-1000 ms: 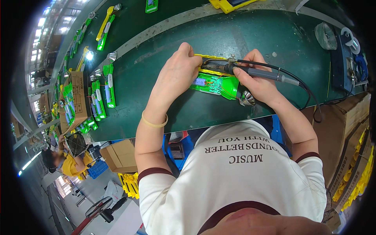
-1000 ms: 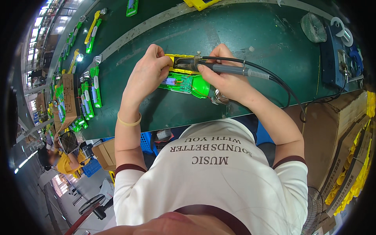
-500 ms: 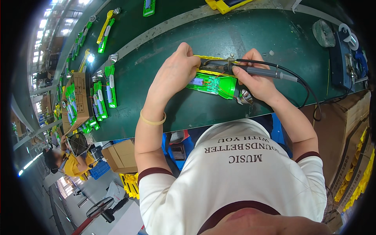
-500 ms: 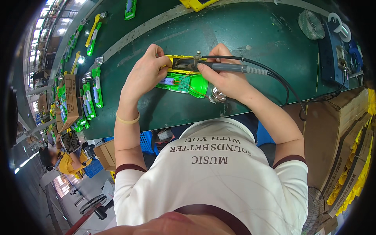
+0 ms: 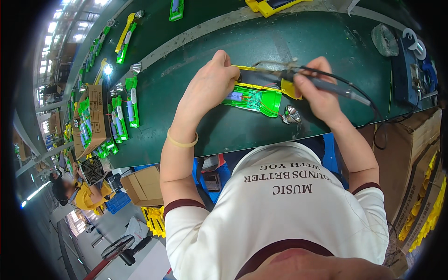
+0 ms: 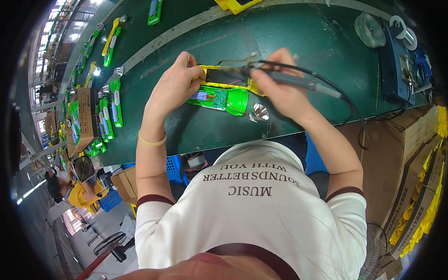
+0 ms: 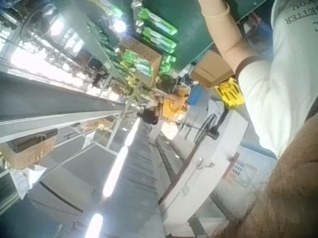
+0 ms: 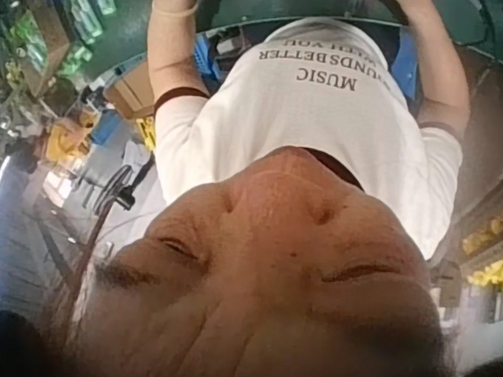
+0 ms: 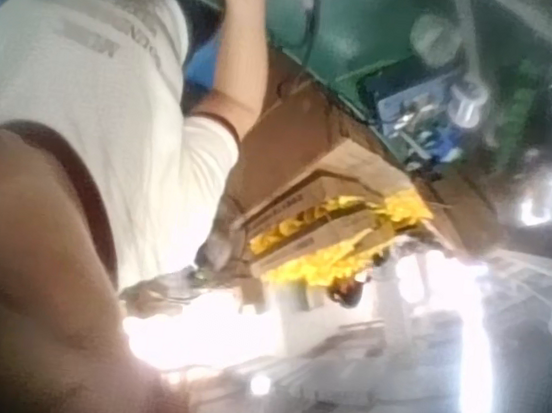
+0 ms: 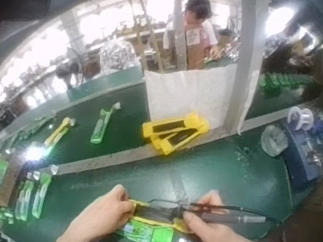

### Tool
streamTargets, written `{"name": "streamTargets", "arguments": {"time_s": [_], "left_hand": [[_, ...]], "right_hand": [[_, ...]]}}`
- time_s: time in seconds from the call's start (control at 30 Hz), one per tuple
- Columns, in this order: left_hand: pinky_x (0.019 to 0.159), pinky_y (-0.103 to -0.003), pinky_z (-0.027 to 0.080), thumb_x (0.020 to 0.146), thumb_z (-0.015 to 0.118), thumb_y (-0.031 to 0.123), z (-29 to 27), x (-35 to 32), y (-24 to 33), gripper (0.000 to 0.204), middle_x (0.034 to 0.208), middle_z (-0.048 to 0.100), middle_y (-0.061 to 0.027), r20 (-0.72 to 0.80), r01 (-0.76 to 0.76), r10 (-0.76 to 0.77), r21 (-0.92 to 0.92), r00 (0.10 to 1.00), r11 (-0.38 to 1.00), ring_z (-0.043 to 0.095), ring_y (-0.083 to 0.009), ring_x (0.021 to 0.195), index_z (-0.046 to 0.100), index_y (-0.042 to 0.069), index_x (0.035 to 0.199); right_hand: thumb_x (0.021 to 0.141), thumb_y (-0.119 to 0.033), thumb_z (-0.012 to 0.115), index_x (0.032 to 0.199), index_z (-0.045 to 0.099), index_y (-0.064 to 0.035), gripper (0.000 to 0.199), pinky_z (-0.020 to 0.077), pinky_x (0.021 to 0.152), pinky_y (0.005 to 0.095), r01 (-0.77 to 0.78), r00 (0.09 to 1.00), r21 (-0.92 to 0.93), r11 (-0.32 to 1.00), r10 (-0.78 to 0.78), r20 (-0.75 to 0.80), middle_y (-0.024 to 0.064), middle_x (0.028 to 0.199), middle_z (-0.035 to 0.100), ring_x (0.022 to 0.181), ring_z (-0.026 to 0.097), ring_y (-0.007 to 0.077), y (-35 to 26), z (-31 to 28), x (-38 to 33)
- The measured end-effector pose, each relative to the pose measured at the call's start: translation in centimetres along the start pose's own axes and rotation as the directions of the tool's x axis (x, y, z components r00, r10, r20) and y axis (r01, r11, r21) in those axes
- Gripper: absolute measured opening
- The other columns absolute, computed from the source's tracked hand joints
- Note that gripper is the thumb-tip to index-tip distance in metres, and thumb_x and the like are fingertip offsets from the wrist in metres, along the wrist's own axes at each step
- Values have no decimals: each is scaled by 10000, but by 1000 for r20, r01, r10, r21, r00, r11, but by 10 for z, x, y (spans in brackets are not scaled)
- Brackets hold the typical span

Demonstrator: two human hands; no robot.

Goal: Soldering wires and components onto a circuit board for flashlights on an assembly line.

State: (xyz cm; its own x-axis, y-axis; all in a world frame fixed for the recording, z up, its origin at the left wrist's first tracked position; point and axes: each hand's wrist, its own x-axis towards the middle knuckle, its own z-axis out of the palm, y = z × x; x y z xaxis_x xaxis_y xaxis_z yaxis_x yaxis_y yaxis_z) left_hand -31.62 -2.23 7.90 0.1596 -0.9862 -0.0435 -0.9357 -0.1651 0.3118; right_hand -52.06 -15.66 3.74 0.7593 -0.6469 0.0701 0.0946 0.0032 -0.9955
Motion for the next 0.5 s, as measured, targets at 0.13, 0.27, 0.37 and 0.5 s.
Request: {"name": "streamTargets", "arguments": {"time_s": [0.13, 0.27, 0.37, 0.5], "left_hand": [[678, -342, 475, 706, 636, 26, 0, 0, 2, 87, 908, 480, -104, 2, 1, -1, 8, 1000, 1000, 554, -259, 756, 608, 38, 788], [673, -342, 475, 710, 634, 27, 0, 1, 3, 83, 912, 484, -104, 3, 7, -7, 18, 1000, 1000, 557, -262, 751, 609, 39, 788], [672, -339, 475, 712, 632, 25, 0, 2, 5, 81, 912, 486, -104, 6, 11, -12, 25, 1000, 1000, 559, -261, 747, 610, 39, 788], [670, -338, 476, 712, 629, 23, 0, 2, 7, 81, 916, 492, -106, 16, 22, -22, 44, 1000, 999, 563, -261, 748, 612, 40, 790]], "right_hand": [[889, -178, 522, 965, 381, -70, 193, 401, 501, 199, 36, 993, 75, 997, -27, -119, 108, 833, 573, 729, 614, 145, 4, -26, 10], [912, -214, 487, 1029, 360, -72, 223, 491, 574, 250, -36, 987, 199, 979, 67, -148, 123, 923, 551, 866, 626, 232, 9, -19, 13], [917, -215, 473, 1050, 348, -70, 233, 528, 633, 285, -76, 986, 244, 967, 110, -129, 136, 885, 559, 893, 624, 263, 13, -25, 12], [922, -206, 460, 1049, 348, -74, 215, 540, 664, 301, -124, 984, 288, 950, 156, -89, 141, 858, 564, 882, 627, 272, 15, -27, 11]]}}
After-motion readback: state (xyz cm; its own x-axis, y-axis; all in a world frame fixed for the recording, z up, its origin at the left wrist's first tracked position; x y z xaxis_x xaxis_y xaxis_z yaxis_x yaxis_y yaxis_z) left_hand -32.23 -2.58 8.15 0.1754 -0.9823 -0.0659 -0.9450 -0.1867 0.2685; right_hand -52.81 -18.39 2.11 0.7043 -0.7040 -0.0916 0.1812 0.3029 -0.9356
